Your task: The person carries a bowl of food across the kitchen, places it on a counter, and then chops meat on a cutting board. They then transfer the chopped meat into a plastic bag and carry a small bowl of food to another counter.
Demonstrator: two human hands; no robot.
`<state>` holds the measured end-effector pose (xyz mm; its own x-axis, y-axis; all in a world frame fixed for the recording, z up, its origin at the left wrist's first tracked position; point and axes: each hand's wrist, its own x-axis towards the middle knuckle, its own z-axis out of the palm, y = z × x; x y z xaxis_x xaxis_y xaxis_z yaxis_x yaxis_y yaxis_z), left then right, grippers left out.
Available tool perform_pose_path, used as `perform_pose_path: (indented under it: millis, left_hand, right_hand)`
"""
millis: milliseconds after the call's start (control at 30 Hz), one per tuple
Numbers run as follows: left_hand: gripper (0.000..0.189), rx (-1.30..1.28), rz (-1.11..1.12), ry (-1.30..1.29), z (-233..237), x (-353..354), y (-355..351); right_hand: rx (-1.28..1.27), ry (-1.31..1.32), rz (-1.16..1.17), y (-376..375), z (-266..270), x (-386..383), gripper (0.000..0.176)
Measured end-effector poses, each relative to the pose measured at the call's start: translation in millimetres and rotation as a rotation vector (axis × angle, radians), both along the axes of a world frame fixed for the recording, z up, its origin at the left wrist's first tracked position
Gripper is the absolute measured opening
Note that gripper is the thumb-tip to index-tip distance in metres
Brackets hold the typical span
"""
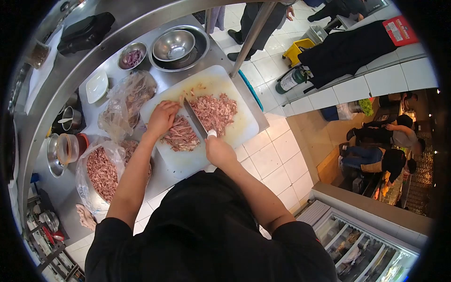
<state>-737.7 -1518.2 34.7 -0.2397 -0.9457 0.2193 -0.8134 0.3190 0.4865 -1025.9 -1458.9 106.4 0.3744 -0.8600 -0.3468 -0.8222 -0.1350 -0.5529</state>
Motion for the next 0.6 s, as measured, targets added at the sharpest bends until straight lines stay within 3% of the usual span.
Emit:
perform_pose_path:
  millis: [167,233,333,433,600]
  left_hand:
    - [0.027,0.081,-0.117,0.066,4,2,30]
    - [0.021,0.368,0.065,0.353,20,-11,40]
    - [0.018,0.147,0.069,0.508,27,-25,51]
    - [0.017,0.007,-0.025,0.365,16,-30,54]
    - [0.028,0.022,-0.004,0.319,29,-40,60]
  right_hand:
    - [0.044,0.038,-0.024,7,-1,1,0.031]
    - [0.041,0.026,0.014,5,0,2,0.027]
    - [0.041,0.059,0.096,7,-9,7,0.022]
    - [-0.001,0.05,0.075,8,-5,10,0.028]
    - [0.041,0.117,0.089,3,52,17,0.022]
